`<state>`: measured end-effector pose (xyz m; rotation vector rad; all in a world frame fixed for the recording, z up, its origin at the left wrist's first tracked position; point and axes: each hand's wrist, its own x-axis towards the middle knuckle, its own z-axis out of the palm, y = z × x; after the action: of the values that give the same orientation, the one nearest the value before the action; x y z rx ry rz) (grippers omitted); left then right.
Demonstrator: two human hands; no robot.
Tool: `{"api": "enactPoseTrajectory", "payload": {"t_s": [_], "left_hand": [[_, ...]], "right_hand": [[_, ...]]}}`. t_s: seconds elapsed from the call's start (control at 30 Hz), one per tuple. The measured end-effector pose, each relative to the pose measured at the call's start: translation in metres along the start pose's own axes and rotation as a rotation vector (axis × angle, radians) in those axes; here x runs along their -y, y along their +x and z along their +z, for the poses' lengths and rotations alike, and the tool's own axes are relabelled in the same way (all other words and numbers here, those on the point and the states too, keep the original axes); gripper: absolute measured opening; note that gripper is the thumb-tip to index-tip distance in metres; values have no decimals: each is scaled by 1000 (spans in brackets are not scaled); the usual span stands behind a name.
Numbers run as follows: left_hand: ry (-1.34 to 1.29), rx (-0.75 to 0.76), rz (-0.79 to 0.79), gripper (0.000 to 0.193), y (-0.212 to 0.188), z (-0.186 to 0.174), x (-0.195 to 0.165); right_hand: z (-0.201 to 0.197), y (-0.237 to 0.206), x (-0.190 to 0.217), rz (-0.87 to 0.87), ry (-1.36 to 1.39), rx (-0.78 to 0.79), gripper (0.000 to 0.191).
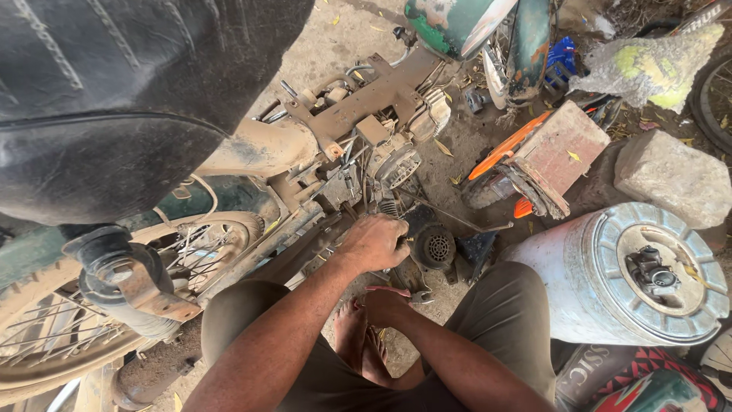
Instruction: The person sits on the ground and repairs a motorcycle engine using pliers and a wrench. They manipulate small components near the engine, tighten parts, and adjust the assembly throughout the clip.
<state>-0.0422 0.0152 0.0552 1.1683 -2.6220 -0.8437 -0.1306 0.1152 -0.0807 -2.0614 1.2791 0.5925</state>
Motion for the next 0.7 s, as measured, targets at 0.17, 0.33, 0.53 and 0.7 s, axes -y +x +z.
{"api": "enactPoseTrajectory", "payload": {"t_s": [0.17,0.33,0.53,0.7], "left_hand": [[0,-75,47,29,1,3,0],[6,29,-22,25,1,5,2],[-1,-108,80,25,3,8,4],[-71,98,-91,28,6,9,0]], "right_hand": [[-7,-6,12,30,154,-68,38],[-20,-15,28,19,-130,5,24],[-32,-14,58,8,-272,46,36],[-39,-13,70,49,-42,-82,34]]}}
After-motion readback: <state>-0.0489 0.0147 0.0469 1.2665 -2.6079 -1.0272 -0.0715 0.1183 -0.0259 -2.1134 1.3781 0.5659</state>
